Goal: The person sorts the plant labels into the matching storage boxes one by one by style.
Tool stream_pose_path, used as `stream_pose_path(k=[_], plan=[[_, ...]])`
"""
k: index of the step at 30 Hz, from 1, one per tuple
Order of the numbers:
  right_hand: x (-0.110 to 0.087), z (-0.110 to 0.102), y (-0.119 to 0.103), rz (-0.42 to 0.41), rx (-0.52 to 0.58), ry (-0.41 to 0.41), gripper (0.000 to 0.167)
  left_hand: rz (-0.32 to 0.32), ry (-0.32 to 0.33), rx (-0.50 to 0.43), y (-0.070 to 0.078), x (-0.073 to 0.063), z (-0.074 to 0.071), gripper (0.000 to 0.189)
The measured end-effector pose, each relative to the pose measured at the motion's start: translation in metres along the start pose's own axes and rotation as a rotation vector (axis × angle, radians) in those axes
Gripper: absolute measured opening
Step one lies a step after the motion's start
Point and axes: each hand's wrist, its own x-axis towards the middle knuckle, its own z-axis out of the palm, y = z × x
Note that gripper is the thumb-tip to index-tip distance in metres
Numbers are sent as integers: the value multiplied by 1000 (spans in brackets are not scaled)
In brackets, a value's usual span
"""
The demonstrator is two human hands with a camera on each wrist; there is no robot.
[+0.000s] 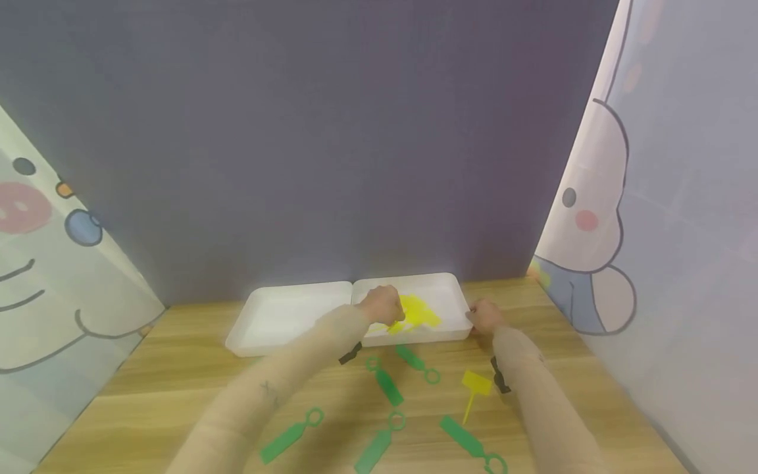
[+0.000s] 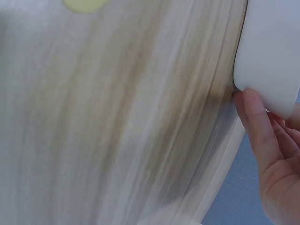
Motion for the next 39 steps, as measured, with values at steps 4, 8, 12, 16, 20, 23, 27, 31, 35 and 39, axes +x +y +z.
stream_pose_path(k=[4,8,12,16,20,23,27,31,35,39], plan=[[-1,-1,-1,1,-11,0,29,-58,58,50,-13,12,-5,18],[-1,0,0,4,1,-1,29,-109,92,51,-24,19,-6,27],[-1,1,1,5,-2,1,28,-149,105,52,-31,23,-5,24],[-2,1,-1,17,17,-1,29,-175,119,61,-37,24,-3,26],[-2,2,-2,30,33,0,29,-221,127,70,-46,28,1,31],[-2,3,-3,33,32,4,28,-237,151,70,-52,29,5,29],[-1,3,-4,41,32,12,28,-230,169,93,-55,33,10,23],[-1,3,-5,43,42,17,28,-221,159,102,-55,35,15,22],[0,4,-4,36,46,16,28,-222,152,46,-53,31,18,20],[2,3,-2,33,58,6,28,-207,160,-59,-44,9,12,16]])
